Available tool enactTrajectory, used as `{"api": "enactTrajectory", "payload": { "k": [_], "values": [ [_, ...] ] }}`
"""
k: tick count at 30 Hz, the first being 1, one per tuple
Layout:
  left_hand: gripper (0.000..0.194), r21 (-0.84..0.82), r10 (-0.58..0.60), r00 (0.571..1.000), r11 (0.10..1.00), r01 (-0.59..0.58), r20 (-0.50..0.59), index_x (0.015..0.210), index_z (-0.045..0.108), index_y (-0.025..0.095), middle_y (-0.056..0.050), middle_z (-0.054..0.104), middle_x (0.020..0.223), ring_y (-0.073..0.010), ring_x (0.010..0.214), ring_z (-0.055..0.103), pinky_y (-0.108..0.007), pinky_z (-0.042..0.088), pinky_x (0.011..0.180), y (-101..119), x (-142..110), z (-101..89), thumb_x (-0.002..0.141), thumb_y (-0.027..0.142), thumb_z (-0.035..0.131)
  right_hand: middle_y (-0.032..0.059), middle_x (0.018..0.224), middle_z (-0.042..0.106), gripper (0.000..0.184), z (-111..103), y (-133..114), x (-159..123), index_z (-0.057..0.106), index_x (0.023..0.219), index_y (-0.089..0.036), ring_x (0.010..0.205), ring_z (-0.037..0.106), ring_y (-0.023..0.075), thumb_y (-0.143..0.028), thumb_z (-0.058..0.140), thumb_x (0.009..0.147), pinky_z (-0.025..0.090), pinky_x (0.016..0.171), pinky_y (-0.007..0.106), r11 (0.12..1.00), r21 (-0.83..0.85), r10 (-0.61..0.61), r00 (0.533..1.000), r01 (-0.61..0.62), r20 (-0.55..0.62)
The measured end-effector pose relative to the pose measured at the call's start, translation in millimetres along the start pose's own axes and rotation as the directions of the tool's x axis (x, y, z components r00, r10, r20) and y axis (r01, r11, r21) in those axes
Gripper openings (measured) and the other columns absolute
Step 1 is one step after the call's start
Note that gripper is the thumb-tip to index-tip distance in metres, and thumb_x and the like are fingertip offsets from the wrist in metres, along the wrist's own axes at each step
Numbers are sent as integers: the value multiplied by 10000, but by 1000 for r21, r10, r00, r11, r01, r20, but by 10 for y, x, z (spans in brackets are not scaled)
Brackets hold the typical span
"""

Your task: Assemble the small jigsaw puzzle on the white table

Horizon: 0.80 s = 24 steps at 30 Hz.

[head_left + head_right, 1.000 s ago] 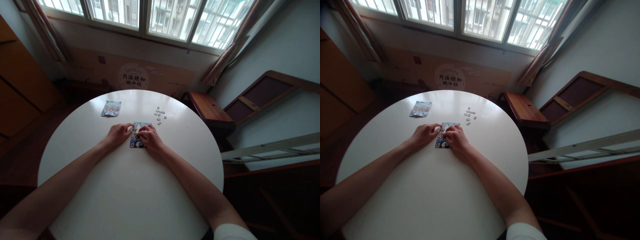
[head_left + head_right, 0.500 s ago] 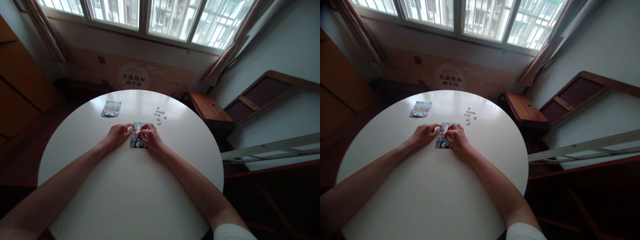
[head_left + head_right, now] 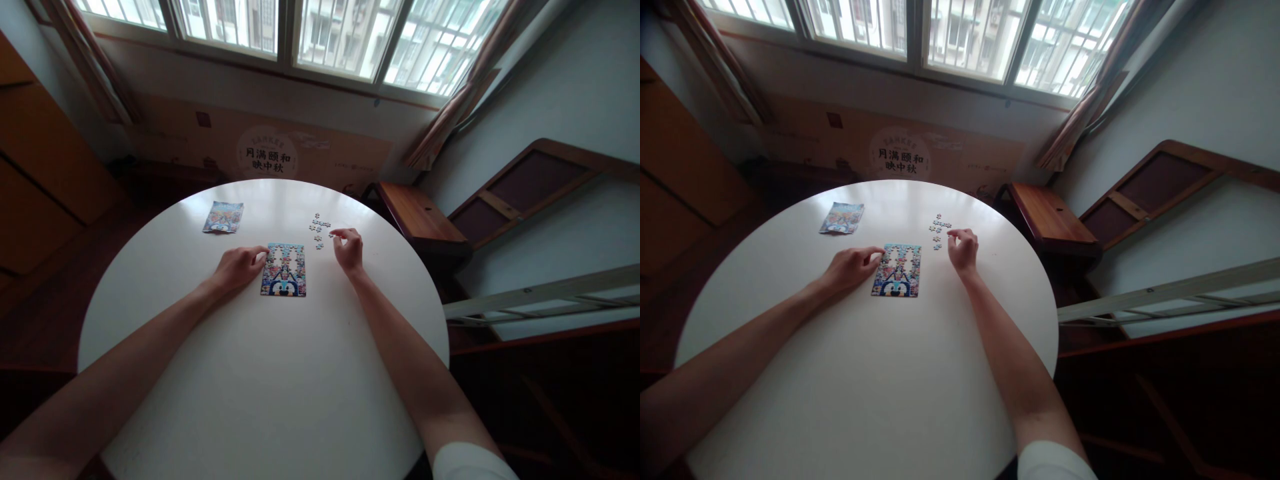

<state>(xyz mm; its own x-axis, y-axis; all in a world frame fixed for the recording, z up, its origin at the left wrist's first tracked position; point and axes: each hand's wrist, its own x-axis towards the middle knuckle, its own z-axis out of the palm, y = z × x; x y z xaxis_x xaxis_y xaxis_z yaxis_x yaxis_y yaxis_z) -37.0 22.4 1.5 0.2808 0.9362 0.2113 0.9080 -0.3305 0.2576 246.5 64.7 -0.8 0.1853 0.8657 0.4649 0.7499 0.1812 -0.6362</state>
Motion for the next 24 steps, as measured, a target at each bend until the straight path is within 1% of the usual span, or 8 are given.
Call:
{"api": "enactTrajectory", "payload": {
  "k": [2, 4, 5, 12, 18, 24],
  "values": [
    [391, -3, 0, 1000, 1000, 0, 4, 1141, 683, 276, -14, 706, 749, -182, 692, 649, -251, 388, 609, 5, -4, -5, 905, 423, 408, 97, 987, 651, 317, -52, 139, 51, 737, 926, -167, 902, 567, 221, -150, 446, 801, 431, 916, 373, 991, -79, 111, 994, -112, -27],
    [392, -4, -1, 1000, 1000, 1, 5, 1147, 680, 272, -18, 715, 767, -181, 704, 653, -248, 394, 614, 8, -8, -9, 906, 419, 409, 99, 1000, 650, 333, -67, 222, 57, 735, 952, -163, 891, 565, 219, -154, 438, 803, 430, 912, 363, 976, -120, 179, 984, -180, -22],
    [392, -4, -2, 1000, 1000, 2, 5, 1150, 679, 272, -20, 718, 775, -181, 709, 654, -247, 396, 618, 9, -9, -10, 906, 417, 409, 98, 1003, 649, 335, -63, 242, 51, 735, 962, -165, 890, 563, 219, -158, 438, 807, 427, 913, 361, 971, -136, 195, 981, -195, -13],
    [401, -5, 5, 1000, 1000, -5, 0, 1149, 680, 274, -20, 697, 737, -186, 689, 644, -255, 385, 607, 5, 3, -9, 906, 421, 397, 93, 1033, 632, 286, -16, 195, -9, 735, 976, -209, 1000, 526, 267, -186, 505, 808, 401, 927, 388, 947, -278, 189, 979, -162, 73],
    [396, -2, 7, 1000, 1000, -7, -4, 1146, 679, 270, -14, 695, 731, -173, 673, 636, -245, 380, 601, -9, 5, 3, 902, 421, 406, 91, 1036, 632, 256, -34, 162, -22, 731, 971, -214, 1005, 528, 269, -211, 516, 831, 405, 899, 390, 940, -310, 183, 977, -142, 108],
    [401, -1, -2, 1000, 1000, 2, 5, 1153, 678, 271, -18, 704, 750, -176, 686, 641, -245, 389, 614, -3, -3, -2, 903, 427, 406, 87, 1030, 630, 236, -33, 147, -33, 734, 935, -228, 993, 523, 260, -223, 521, 835, 409, 887, 393, 938, -322, 169, 980, -128, 104]
  ]
}}
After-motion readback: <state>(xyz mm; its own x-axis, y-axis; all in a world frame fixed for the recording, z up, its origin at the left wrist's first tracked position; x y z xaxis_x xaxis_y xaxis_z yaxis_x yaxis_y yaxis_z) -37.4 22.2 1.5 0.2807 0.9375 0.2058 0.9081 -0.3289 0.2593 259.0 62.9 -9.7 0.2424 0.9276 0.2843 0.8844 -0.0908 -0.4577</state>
